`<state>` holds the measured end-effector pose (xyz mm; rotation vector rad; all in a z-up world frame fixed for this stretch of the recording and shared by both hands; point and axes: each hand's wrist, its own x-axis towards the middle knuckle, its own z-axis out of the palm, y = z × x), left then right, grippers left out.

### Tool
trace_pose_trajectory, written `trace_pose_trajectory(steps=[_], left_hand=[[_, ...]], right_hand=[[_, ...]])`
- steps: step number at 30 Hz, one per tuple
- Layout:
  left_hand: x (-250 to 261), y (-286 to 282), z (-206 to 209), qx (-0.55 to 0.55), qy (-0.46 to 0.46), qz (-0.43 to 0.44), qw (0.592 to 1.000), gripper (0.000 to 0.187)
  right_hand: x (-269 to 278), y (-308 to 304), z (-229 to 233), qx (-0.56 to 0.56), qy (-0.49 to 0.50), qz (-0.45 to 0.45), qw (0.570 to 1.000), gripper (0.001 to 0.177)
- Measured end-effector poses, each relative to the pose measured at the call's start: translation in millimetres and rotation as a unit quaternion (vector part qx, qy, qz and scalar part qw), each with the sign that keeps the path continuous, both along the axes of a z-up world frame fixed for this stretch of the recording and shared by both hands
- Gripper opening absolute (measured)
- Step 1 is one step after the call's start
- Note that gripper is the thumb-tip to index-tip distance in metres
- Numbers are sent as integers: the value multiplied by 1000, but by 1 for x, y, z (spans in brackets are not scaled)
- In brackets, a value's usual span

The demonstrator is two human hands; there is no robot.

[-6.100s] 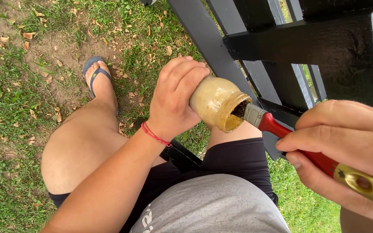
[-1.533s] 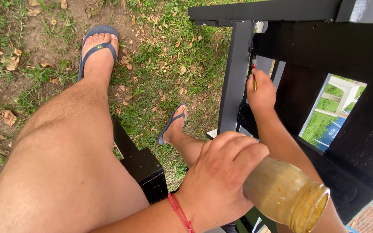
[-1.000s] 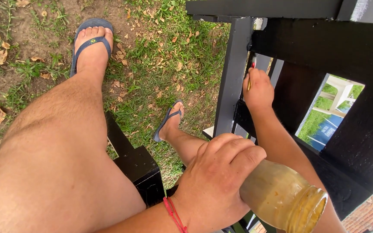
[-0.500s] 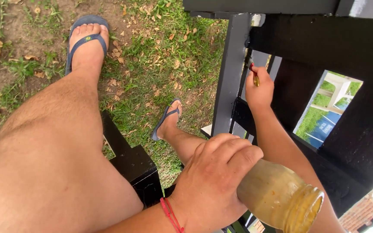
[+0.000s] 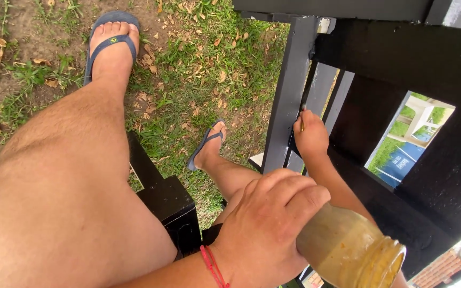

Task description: Painting a black wooden structure using a paintbrush and a container of paint in an outdoor setting.

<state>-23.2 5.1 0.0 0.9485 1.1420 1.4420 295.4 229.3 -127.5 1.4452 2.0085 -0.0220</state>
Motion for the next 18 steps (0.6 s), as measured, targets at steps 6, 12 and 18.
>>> trace_pose_trajectory(steps=[6, 12, 18], left_hand=[[2, -4, -1, 13, 6, -16, 1000, 62], [0, -1, -5, 43, -25, 12, 999, 55], [-2, -3, -10, 69, -45, -7, 997, 48]], right_hand=[[-3, 6, 2, 74, 86, 111, 987, 25], [16, -18, -7, 37, -10, 66, 997, 24], [25, -21, -15, 74, 28, 55, 995, 12]])
